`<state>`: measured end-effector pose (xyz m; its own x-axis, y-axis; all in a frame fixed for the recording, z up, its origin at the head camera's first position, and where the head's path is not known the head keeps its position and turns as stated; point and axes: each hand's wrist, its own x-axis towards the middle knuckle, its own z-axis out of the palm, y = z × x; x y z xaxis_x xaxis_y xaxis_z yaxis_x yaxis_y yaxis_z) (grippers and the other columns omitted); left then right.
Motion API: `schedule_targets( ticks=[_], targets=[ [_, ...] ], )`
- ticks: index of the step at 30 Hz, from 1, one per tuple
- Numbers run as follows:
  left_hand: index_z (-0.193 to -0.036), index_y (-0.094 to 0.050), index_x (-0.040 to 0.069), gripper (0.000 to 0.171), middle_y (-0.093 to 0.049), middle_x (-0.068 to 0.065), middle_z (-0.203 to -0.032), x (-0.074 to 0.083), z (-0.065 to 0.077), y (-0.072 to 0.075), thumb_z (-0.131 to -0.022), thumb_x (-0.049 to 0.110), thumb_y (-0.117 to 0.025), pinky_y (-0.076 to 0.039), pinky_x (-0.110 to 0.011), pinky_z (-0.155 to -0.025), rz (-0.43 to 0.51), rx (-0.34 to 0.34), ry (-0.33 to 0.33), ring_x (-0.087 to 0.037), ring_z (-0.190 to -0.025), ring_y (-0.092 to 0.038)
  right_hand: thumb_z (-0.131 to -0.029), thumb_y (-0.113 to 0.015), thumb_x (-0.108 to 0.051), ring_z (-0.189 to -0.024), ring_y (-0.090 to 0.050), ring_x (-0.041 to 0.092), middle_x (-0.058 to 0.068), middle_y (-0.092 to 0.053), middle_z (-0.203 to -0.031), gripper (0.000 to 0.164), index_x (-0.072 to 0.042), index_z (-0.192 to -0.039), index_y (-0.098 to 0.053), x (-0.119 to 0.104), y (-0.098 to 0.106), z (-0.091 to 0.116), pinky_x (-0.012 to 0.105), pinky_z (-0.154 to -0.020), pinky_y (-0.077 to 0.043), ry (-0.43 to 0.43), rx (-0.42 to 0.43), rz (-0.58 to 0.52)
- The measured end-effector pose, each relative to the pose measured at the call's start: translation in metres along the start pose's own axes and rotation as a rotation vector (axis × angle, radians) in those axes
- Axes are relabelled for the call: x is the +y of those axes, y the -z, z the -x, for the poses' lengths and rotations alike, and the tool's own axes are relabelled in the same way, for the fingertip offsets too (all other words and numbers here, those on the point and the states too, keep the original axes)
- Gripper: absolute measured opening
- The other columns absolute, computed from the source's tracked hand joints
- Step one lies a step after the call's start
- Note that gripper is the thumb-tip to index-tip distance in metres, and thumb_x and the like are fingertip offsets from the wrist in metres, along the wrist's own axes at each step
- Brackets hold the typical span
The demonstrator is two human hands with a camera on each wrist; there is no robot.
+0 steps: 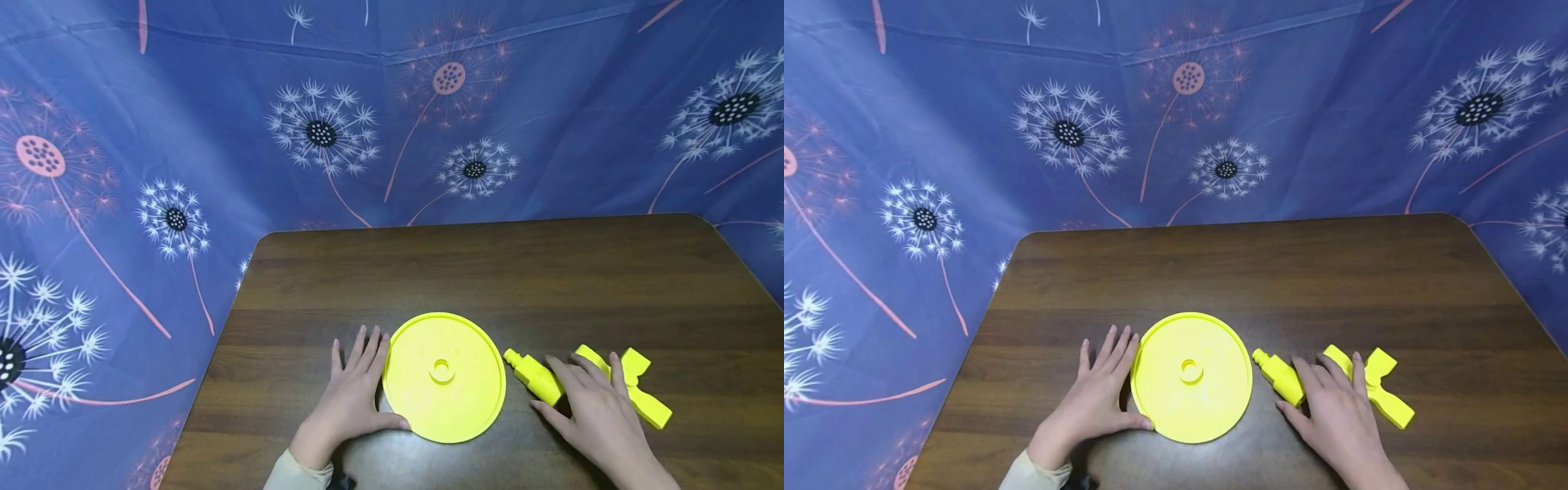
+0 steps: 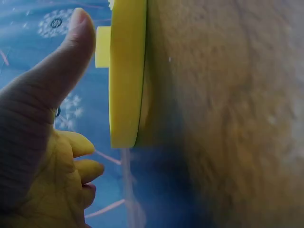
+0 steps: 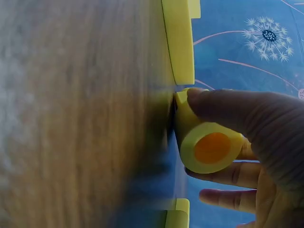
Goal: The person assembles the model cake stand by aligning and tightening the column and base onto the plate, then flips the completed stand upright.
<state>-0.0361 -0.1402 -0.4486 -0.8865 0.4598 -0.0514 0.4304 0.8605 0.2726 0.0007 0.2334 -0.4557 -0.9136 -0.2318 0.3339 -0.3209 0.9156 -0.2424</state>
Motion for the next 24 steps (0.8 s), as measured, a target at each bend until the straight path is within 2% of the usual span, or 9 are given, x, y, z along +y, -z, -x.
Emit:
schedule_targets(
  ticks=[5, 11, 14, 16, 19, 21, 24],
  targets=[
    [-0.156, -0.013, 0.003, 0.137, -0.010, -0.015, -0.162, 0.004, -0.004, -0.002, -0.059, 0.080, -0.070, 0.004, -0.068, -0.111, 0.019, -0.038, -0.027, -0.030, -0.149, 0.001, -0.059, -0.088, -0.030, -0.107, -0.054, 0.041, 0.017, -0.069, -0.099, 0.070, -0.001, -0.118, -0.062, 0.000, -0.002, 0.000, 0.063, -0.115, -0.005, 0.005, 0.001, 0.018],
    [-0.155, -0.014, 0.000, 0.136, -0.014, -0.015, -0.161, 0.006, -0.006, -0.003, -0.059, 0.078, -0.071, 0.006, -0.065, -0.112, 0.031, -0.074, -0.028, -0.027, -0.149, 0.001, -0.064, -0.083, -0.021, -0.098, -0.058, 0.037, 0.013, -0.068, -0.097, 0.052, -0.004, -0.109, -0.063, 0.001, 0.002, -0.001, 0.061, -0.115, -0.009, 0.000, 0.017, -0.024],
    [-0.155, -0.015, 0.001, 0.136, -0.015, -0.013, -0.161, 0.006, -0.007, -0.003, -0.059, 0.078, -0.071, 0.006, -0.064, -0.113, 0.035, -0.090, -0.024, -0.026, -0.149, 0.001, -0.075, -0.077, -0.034, -0.090, -0.061, 0.033, 0.007, -0.067, -0.094, 0.045, -0.006, -0.108, -0.063, 0.002, 0.008, -0.002, 0.061, -0.114, -0.011, -0.008, 0.070, -0.073],
    [-0.155, -0.015, 0.002, 0.136, -0.014, -0.012, -0.162, 0.006, -0.007, -0.003, -0.058, 0.078, -0.071, 0.005, -0.064, -0.113, 0.033, -0.098, -0.018, -0.025, -0.149, 0.002, -0.083, -0.070, -0.048, -0.087, -0.061, 0.032, 0.007, -0.067, -0.093, 0.051, -0.006, -0.109, -0.063, 0.001, 0.013, -0.004, 0.060, -0.115, -0.013, -0.009, 0.120, -0.110],
    [-0.155, -0.015, 0.003, 0.136, -0.013, -0.012, -0.162, 0.006, -0.008, -0.004, -0.058, 0.078, -0.072, 0.005, -0.064, -0.113, 0.044, -0.104, -0.015, -0.025, -0.149, 0.002, -0.087, -0.060, -0.059, -0.088, -0.060, 0.030, 0.009, -0.068, -0.094, 0.061, -0.003, -0.111, -0.063, -0.001, 0.018, -0.007, 0.055, -0.116, -0.016, -0.005, 0.194, -0.173],
    [-0.156, -0.015, 0.003, 0.136, -0.013, -0.011, -0.162, 0.006, -0.009, -0.004, -0.058, 0.077, -0.072, 0.005, -0.063, -0.114, 0.053, -0.108, -0.013, -0.025, -0.149, 0.002, -0.084, -0.068, -0.053, -0.092, -0.059, 0.028, 0.011, -0.069, -0.096, 0.058, -0.002, -0.112, -0.064, -0.003, 0.022, -0.010, 0.052, -0.116, -0.018, -0.001, 0.224, -0.207],
    [-0.156, -0.015, 0.003, 0.136, -0.013, -0.011, -0.162, 0.005, -0.009, -0.004, -0.058, 0.076, -0.073, 0.004, -0.062, -0.114, 0.066, -0.111, -0.009, -0.025, -0.149, 0.002, -0.075, -0.079, -0.032, -0.092, -0.058, 0.023, 0.011, -0.069, -0.099, 0.051, -0.002, -0.114, -0.064, -0.007, 0.024, -0.016, 0.045, -0.117, -0.021, 0.000, 0.237, -0.249]
  ],
)
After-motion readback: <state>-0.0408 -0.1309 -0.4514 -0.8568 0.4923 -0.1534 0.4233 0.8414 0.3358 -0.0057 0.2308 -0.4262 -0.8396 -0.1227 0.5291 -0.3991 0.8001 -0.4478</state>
